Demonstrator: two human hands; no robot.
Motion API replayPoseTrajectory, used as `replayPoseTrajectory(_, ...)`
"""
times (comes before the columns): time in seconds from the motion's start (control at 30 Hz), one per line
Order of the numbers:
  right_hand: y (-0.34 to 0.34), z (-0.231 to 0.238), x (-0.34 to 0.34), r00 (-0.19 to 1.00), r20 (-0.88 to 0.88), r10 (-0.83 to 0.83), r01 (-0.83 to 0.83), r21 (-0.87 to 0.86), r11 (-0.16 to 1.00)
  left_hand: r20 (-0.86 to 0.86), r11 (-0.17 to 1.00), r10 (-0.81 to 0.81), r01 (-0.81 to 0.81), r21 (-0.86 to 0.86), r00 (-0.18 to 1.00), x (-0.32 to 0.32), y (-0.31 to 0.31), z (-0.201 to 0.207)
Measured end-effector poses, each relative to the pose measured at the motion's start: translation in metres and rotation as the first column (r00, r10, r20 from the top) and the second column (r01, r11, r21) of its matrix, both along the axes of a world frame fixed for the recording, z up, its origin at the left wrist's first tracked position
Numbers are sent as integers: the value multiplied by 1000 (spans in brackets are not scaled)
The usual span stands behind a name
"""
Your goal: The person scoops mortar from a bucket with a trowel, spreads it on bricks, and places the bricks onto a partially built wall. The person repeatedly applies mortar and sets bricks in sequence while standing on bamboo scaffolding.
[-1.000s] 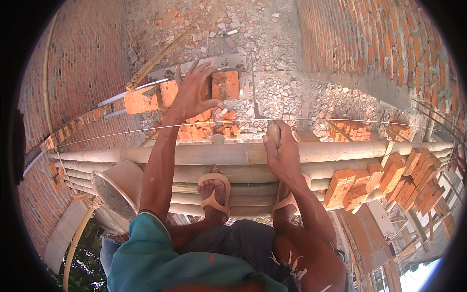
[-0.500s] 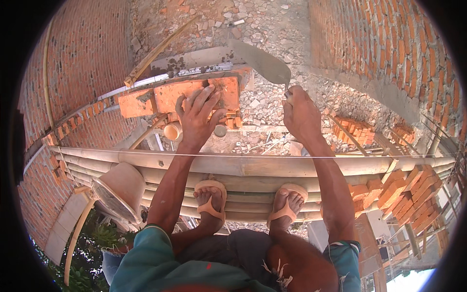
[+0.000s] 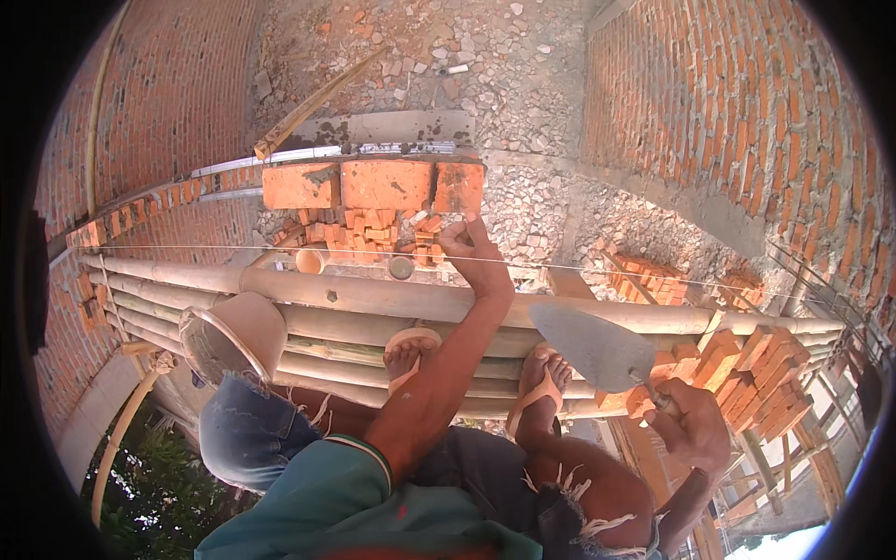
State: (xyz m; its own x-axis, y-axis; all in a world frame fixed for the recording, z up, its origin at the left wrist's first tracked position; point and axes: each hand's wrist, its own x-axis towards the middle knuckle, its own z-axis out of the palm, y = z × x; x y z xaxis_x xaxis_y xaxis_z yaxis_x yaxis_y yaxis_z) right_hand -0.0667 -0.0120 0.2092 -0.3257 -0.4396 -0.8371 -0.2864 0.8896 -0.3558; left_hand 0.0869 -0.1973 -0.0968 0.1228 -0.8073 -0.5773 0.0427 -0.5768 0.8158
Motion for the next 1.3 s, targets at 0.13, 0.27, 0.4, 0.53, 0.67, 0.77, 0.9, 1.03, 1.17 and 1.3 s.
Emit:
replayPoseTrajectory(0.13,-54,57,1,983,-179,36,-80,-245,966,-48,936,297,-281,211,954,-5,-5,-15)
replayPoseTrajectory(0.27,-143,39,-21,811,-496,312,-394,-67,917,-144,937,327,-300,179,934,3,-40,-28)
replayPoseTrajectory(0.4,-225,-42,-28,443,-624,643,-724,174,668,-375,947,321,-301,112,870,8,-60,-12)
replayPoseTrajectory(0.53,-288,-144,-30,364,-454,813,-792,307,527,-298,921,377,-321,220,877,6,-71,-6)
replayPoseTrajectory(0.67,-312,-209,-26,379,-419,825,-819,263,510,-388,906,422,-370,204,819,10,-78,-24)
replayPoseTrajectory(0.77,-327,-220,-30,443,-298,845,-833,211,511,-416,886,463,-408,219,782,15,-83,-35)
replayPoseTrajectory(0.9,-347,-231,-32,493,-213,843,-841,132,525,-393,847,530,-455,274,751,16,-92,-36)
replayPoseTrajectory(1.03,-357,-252,-37,500,-208,841,-864,-59,500,-371,825,558,-450,341,743,12,-95,-27)
replayPoseTrajectory(1.17,-362,-244,-48,751,21,660,-650,-158,744,-414,824,567,-478,306,712,12,-96,-22)
replayPoseTrajectory(1.3,-327,-206,-47,731,-170,661,-651,-464,601,-455,773,633,-485,409,626,10,-79,-21)
